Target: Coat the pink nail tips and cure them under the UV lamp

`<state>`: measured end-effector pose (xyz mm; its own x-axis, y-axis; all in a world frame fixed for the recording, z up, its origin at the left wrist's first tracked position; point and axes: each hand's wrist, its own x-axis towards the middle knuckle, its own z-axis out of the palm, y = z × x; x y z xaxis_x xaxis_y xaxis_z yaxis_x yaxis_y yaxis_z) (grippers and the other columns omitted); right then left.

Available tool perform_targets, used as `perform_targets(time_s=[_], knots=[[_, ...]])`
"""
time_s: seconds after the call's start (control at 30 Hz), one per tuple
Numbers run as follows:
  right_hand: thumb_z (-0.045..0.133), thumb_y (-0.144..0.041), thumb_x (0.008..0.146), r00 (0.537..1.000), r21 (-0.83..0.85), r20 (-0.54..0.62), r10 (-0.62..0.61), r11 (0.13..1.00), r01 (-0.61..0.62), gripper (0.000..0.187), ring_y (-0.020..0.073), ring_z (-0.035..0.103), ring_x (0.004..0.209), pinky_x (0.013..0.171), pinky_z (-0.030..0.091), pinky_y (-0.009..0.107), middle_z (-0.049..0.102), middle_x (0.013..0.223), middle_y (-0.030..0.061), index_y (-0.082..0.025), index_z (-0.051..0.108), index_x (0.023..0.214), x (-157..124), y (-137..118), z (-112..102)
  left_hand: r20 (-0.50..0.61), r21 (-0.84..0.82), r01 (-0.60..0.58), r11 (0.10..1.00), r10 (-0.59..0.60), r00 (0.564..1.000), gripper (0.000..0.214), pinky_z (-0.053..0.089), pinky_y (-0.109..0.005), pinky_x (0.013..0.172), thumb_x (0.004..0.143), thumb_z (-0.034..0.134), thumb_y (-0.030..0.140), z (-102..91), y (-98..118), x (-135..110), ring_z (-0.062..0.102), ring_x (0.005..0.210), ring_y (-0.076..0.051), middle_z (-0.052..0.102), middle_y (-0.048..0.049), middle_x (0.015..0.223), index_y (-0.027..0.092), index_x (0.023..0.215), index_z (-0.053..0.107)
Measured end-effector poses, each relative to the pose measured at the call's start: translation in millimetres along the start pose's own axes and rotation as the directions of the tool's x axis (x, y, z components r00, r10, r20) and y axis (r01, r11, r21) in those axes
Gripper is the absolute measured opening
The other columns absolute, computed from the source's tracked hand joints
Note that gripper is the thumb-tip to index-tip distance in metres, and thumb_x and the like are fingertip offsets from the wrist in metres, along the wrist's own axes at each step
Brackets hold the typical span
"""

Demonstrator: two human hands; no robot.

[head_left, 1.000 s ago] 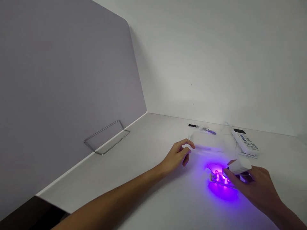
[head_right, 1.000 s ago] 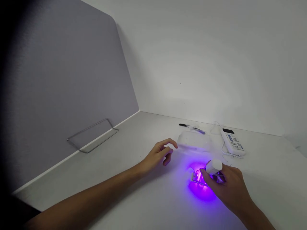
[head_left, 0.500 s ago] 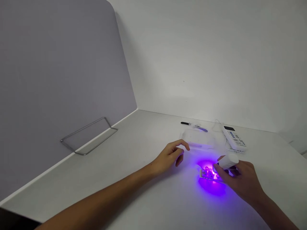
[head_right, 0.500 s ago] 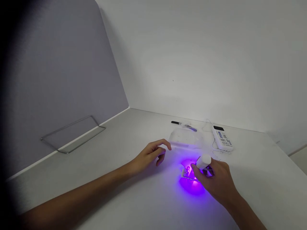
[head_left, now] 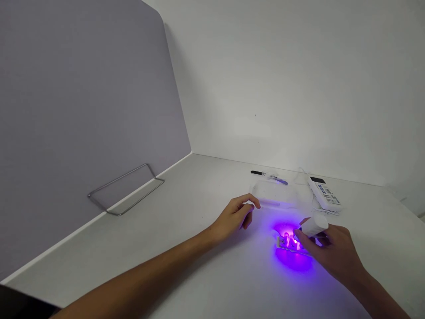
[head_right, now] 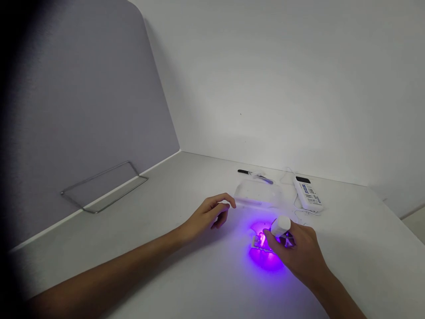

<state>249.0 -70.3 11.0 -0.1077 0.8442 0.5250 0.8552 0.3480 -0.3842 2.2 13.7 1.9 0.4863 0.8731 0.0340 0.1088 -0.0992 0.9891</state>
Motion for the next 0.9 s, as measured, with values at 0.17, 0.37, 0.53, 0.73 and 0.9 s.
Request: perform_targets(time_s=[0.17, 0.37, 0.53, 0.73, 0.9], knots=[[0.062, -0.051, 0.087, 1.0, -0.005, -0.003, -0.003, 1.0, 0.003, 0.045, 0.0098, 0.044, 0.037, 0.038, 0.035, 0.022, 0.047, 0.043, -0.0044, -0.02, 0.056, 0.055, -1.0, 2.4, 1.0, 0.006, 0.018, 0.011, 1.0, -0.011, 1.0, 0.022, 0.029, -0.023, 0.047, 0.08, 0.045, 0.034, 1.4, 1.0, -1.0, 0.035, 0.042, -0.011, 0.047, 0.0066, 0.045, 0.018, 0.088, 0.058], [0.06, -0.047, 0.087, 0.999, 0.028, -0.043, -0.03, 0.999, 0.032, 0.038, 0.0103, 0.043, 0.035, 0.038, 0.035, 0.022, 0.049, 0.043, -0.0044, -0.02, 0.063, 0.061, -1.1, 3.9, 3.4, -0.001, 0.029, 0.003, 1.0, -0.003, 1.0, 0.02, 0.029, -0.024, 0.049, 0.08, 0.046, 0.034, 1.2, 1.1, -1.4, 0.036, 0.042, -0.011, 0.047, 0.0069, 0.045, 0.019, 0.088, 0.058], [0.06, -0.041, 0.085, 0.999, 0.074, -0.01, 0.041, 0.996, -0.041, 0.029, 0.0105, 0.047, 0.038, 0.041, 0.04, 0.022, 0.057, 0.05, -0.0032, -0.02, 0.064, 0.066, 0.1, -1.7, 0.5, -0.016, 0.034, -0.008, 0.999, 0.008, 1.0, 0.02, 0.028, -0.024, 0.049, 0.08, 0.044, 0.033, 0.3, 0.3, -1.8, 0.036, 0.042, -0.011, 0.047, 0.0071, 0.045, 0.019, 0.086, 0.057], [0.059, -0.041, 0.084, 0.996, 0.088, 0.008, 0.083, 0.993, -0.084, 0.028, 0.0109, 0.048, 0.039, 0.041, 0.04, 0.023, 0.061, 0.053, -0.0022, -0.021, 0.064, 0.065, 0.6, -5.4, -1.6, -0.019, 0.034, -0.011, 0.999, 0.011, 1.0, 0.02, 0.027, -0.024, 0.049, 0.079, 0.044, 0.032, 0.6, -0.4, -1.6, 0.036, 0.042, -0.011, 0.046, 0.0068, 0.044, 0.018, 0.083, 0.058], [0.059, -0.044, 0.086, 0.998, 0.081, 0.001, 0.059, 0.995, -0.058, 0.031, 0.0107, 0.047, 0.039, 0.042, 0.038, 0.023, 0.06, 0.053, -0.0022, -0.02, 0.064, 0.066, 0.5, -5.5, -1.4, -0.012, 0.022, -0.022, 0.999, 0.023, 1.0, 0.02, 0.028, -0.024, 0.05, 0.078, 0.043, 0.03, 0.1, 0.1, -2.0, 0.037, 0.043, -0.011, 0.046, 0.0067, 0.045, 0.018, 0.083, 0.058]])
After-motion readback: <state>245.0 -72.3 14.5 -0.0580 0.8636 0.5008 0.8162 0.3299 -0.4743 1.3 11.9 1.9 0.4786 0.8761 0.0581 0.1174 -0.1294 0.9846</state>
